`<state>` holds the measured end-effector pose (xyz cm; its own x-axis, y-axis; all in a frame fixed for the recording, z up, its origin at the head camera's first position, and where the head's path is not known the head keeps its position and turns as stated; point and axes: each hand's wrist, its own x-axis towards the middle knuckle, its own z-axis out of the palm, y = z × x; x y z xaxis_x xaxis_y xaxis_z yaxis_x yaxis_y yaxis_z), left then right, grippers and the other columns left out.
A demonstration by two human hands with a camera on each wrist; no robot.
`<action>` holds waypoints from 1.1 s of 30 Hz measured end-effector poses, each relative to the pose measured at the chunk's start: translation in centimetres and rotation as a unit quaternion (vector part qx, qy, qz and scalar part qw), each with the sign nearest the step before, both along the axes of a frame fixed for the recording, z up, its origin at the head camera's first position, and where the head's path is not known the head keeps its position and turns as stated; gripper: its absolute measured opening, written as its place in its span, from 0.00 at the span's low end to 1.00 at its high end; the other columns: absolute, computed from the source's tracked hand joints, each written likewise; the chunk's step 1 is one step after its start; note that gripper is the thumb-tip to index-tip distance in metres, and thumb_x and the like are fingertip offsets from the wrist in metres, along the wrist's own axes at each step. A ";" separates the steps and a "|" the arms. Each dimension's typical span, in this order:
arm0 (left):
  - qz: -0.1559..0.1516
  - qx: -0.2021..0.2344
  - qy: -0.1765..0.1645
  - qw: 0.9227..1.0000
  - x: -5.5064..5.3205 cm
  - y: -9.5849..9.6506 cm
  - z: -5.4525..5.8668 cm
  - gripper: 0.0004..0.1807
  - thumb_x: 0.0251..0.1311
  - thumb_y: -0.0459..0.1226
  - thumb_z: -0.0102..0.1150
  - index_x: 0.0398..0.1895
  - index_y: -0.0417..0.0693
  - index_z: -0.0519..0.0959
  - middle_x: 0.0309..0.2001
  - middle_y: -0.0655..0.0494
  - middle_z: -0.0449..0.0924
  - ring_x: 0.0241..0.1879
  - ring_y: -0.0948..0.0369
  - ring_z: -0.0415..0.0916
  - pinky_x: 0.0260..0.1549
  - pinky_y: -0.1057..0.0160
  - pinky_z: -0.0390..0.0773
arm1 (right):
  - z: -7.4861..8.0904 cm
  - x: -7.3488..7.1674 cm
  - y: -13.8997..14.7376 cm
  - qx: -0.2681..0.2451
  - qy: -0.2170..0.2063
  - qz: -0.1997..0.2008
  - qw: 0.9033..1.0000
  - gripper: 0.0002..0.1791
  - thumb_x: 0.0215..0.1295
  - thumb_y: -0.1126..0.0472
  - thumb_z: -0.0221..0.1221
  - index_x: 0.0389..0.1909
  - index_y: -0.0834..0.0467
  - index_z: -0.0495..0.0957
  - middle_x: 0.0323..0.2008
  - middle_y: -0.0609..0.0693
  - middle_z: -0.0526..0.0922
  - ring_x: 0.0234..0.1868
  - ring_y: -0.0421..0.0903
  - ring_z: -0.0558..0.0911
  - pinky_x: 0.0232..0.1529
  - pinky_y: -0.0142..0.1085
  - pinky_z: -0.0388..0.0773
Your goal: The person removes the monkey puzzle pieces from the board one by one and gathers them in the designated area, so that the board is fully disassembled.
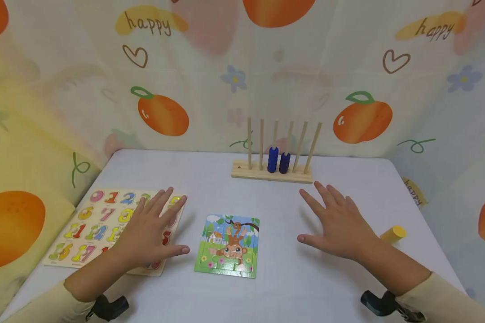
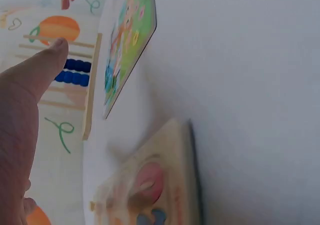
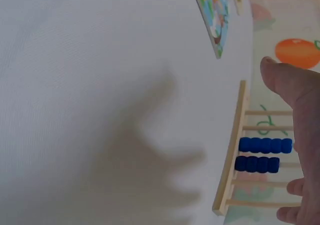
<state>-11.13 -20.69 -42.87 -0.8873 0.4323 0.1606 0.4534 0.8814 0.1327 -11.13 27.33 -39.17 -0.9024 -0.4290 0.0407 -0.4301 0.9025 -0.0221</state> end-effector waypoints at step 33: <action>-0.025 0.101 -0.053 0.993 3.5 5.7 -4.3 0.46 0.51 0.65 0.79 0.74 0.62 0.78 0.60 0.58 0.75 0.54 0.60 0.72 0.53 0.53 0.76 | -5.9 -3.8 -9.1 -0.235 -0.069 0.086 0.966 0.28 0.70 0.52 0.71 0.68 0.54 0.80 0.47 0.45 0.83 0.43 0.41 0.79 0.42 0.40 0.79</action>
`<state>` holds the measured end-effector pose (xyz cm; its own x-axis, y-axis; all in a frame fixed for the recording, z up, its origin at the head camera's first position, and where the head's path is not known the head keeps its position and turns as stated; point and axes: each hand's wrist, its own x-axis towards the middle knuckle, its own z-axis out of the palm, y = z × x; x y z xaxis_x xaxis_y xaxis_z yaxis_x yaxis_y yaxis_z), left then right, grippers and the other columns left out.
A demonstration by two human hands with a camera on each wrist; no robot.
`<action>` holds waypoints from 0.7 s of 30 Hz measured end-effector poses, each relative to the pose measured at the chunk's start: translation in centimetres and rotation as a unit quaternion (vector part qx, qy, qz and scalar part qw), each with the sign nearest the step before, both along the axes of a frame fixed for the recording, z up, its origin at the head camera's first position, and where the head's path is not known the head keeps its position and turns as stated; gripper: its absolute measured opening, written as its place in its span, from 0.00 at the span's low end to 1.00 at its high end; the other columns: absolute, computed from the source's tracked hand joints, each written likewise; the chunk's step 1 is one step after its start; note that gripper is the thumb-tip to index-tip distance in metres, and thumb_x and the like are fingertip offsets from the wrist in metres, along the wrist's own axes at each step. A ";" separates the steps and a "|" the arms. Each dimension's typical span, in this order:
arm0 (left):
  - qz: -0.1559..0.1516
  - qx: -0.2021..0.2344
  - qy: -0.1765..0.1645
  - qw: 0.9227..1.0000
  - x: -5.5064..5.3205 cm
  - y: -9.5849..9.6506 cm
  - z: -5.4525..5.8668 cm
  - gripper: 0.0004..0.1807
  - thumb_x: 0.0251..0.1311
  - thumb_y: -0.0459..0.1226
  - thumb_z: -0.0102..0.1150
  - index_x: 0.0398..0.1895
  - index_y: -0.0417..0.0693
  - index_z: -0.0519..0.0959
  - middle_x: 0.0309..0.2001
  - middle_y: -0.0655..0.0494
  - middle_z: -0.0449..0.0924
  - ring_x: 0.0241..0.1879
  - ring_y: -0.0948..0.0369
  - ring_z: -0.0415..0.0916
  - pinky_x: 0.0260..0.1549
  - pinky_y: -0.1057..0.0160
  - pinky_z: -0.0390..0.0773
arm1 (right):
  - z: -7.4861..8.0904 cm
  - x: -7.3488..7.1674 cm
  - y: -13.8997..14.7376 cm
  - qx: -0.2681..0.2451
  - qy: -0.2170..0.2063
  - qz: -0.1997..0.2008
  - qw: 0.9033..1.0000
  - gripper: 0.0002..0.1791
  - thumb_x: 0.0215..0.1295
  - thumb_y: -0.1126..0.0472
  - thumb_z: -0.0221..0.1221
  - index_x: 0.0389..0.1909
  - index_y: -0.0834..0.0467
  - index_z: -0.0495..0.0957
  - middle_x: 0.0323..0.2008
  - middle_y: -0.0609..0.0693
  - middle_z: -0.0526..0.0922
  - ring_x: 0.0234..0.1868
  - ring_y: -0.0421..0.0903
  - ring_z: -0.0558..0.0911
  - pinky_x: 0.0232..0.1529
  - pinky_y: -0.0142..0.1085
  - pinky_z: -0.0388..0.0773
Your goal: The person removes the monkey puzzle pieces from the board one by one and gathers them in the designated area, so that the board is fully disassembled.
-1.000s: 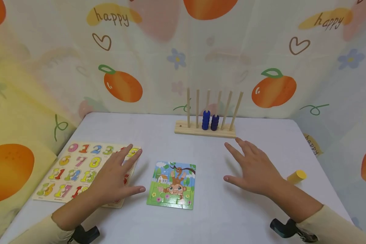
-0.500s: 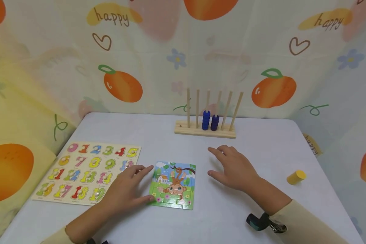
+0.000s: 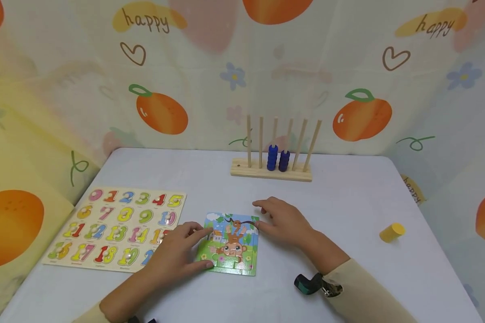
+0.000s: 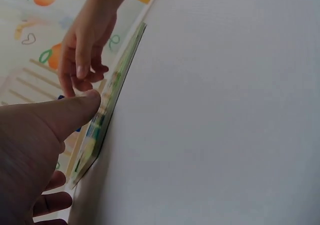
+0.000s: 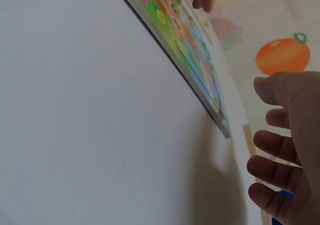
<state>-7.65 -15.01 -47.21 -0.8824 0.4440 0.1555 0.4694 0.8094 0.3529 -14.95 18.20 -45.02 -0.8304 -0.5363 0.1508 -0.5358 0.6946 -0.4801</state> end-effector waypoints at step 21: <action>-0.037 0.002 0.011 0.999 -0.1 0.0 -0.7 0.37 0.56 0.63 0.76 0.68 0.63 0.83 0.55 0.58 0.74 0.55 0.56 0.69 0.59 0.47 0.70 | -0.7 -1.5 -9.1 -0.053 -0.080 0.027 0.995 0.16 0.80 0.59 0.58 0.64 0.53 0.84 0.47 0.43 0.81 0.43 0.40 0.78 0.49 0.40 0.78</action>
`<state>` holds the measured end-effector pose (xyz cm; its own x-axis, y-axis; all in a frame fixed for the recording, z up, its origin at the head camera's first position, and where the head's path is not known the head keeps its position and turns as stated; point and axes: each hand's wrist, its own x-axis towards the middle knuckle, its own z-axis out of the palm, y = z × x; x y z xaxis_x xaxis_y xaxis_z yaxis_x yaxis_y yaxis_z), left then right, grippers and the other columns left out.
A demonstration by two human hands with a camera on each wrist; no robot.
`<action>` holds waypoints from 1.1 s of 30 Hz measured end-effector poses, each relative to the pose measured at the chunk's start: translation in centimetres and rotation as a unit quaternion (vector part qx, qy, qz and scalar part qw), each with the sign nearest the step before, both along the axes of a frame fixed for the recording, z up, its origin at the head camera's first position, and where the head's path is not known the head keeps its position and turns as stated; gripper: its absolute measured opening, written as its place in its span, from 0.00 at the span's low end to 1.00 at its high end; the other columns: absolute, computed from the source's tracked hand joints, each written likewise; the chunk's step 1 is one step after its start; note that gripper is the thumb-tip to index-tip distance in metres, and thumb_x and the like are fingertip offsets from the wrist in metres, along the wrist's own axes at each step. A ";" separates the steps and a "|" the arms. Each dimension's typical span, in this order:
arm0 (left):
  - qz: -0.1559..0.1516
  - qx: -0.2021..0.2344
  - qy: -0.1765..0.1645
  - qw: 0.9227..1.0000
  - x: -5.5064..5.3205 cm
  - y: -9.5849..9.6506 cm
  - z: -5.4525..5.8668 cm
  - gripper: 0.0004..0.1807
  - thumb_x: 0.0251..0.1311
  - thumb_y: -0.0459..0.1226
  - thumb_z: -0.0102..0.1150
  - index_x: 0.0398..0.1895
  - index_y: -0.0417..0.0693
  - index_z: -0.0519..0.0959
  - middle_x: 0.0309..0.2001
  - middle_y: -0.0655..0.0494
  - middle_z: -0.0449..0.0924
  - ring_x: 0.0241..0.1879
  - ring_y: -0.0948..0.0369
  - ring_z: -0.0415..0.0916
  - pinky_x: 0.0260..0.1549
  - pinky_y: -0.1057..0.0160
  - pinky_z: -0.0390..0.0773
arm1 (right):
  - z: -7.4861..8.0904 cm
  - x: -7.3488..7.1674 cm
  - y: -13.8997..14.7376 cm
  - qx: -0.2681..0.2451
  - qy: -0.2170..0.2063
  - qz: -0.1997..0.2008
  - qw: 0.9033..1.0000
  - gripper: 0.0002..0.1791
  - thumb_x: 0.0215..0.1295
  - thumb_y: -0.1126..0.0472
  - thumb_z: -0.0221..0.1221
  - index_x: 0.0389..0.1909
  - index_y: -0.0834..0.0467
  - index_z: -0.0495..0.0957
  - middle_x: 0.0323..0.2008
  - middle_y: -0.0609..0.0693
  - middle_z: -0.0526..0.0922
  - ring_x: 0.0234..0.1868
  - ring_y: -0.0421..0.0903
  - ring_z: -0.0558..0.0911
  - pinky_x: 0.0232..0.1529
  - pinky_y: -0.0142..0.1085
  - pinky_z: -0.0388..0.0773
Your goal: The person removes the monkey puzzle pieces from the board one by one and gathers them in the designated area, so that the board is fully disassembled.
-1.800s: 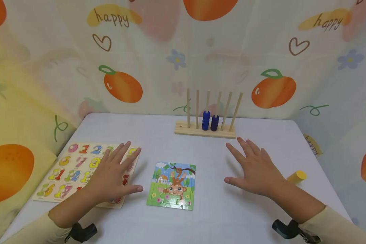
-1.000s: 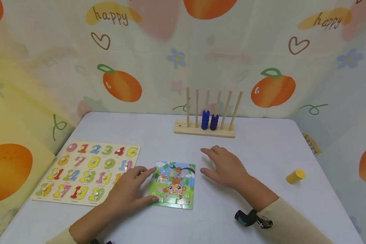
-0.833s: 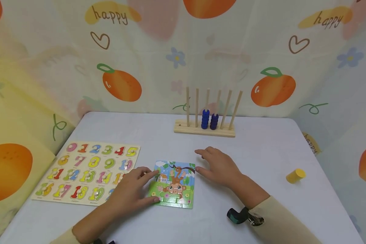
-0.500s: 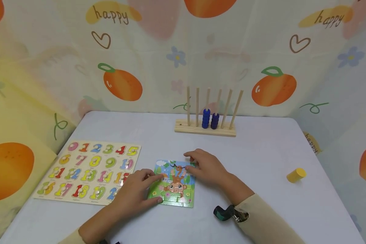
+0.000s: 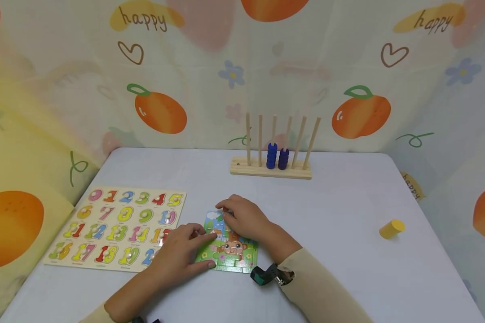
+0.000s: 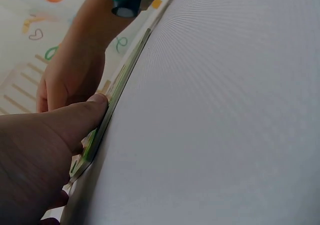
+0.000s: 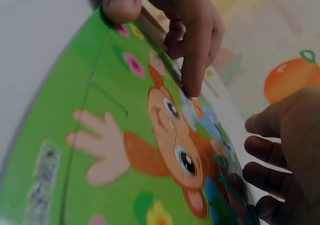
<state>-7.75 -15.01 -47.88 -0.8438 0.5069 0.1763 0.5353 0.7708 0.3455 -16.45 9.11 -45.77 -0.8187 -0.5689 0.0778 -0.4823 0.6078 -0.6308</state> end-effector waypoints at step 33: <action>0.007 0.017 -0.014 1.000 -0.1 0.0 -0.2 0.36 0.55 0.63 0.77 0.67 0.65 0.85 0.54 0.61 0.72 0.53 0.59 0.67 0.57 0.48 0.69 | -0.8 -0.6 -1.5 0.022 -0.010 0.038 0.999 0.22 0.67 0.69 0.61 0.60 0.53 0.85 0.52 0.46 0.83 0.54 0.44 0.81 0.57 0.44 0.78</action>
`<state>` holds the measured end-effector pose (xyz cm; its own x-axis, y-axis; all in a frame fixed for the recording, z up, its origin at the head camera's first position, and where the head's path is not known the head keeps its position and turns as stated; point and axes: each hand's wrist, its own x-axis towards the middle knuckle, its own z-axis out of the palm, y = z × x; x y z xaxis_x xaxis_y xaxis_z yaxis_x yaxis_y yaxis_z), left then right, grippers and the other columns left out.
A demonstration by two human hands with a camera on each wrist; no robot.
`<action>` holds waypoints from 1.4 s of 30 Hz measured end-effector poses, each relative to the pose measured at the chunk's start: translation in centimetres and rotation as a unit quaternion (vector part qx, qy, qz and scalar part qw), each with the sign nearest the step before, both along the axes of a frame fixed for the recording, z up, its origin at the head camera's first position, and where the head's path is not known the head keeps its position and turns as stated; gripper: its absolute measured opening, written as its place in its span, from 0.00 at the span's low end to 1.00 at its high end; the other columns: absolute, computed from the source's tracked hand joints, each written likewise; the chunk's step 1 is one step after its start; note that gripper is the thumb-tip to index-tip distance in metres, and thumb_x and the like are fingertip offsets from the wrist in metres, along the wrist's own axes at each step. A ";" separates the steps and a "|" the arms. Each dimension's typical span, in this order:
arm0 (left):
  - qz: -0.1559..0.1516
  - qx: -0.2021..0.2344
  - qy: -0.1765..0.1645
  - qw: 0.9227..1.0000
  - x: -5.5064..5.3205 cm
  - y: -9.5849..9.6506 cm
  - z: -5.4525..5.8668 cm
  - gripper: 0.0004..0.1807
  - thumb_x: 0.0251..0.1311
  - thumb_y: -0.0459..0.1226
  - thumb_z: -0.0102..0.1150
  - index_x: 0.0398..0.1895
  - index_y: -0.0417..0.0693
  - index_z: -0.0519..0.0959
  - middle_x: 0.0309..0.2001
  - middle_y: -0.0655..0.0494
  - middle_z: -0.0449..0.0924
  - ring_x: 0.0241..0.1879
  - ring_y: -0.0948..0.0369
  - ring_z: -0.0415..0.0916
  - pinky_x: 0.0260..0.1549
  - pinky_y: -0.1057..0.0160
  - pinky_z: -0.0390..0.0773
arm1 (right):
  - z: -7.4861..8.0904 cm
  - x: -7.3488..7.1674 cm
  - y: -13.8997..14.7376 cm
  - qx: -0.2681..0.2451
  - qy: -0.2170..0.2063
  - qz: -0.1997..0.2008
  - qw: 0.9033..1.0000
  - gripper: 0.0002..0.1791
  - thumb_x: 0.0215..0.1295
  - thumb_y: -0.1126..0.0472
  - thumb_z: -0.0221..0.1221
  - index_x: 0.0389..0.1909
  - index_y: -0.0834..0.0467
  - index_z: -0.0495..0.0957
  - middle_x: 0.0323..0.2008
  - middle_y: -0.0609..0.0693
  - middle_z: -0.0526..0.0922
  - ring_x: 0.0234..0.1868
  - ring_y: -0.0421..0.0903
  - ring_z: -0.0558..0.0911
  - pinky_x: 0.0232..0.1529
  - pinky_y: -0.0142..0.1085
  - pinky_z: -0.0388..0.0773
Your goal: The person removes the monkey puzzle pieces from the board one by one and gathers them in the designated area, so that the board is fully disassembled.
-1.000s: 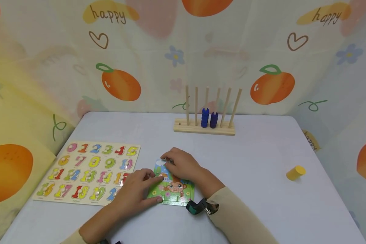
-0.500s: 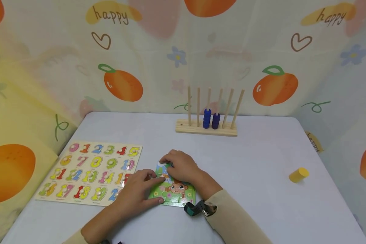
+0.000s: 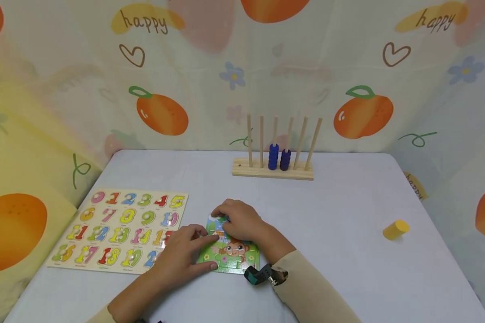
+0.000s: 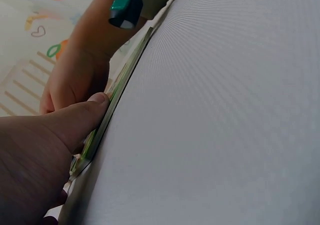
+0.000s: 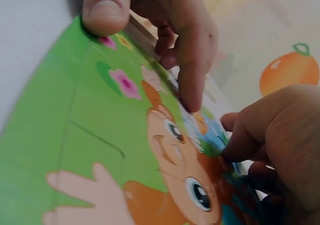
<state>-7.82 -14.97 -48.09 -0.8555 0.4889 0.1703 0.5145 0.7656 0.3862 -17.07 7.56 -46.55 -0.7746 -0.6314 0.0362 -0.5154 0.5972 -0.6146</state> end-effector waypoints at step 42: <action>0.005 0.010 0.016 1.000 -0.1 0.0 0.0 0.35 0.52 0.63 0.78 0.64 0.65 0.87 0.54 0.59 0.74 0.49 0.60 0.66 0.53 0.50 0.69 | 0.3 -0.7 0.6 -0.206 -0.229 -0.077 0.948 0.08 0.76 0.62 0.63 0.51 0.56 0.87 0.39 0.49 0.83 0.41 0.45 0.79 0.45 0.37 0.76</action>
<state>-7.93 -14.93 -48.09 -0.8540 0.4771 0.2074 0.5196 0.7623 0.3859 -17.73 8.15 -46.25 -0.8505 -0.5151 -0.1061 -0.0652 0.3034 -0.9506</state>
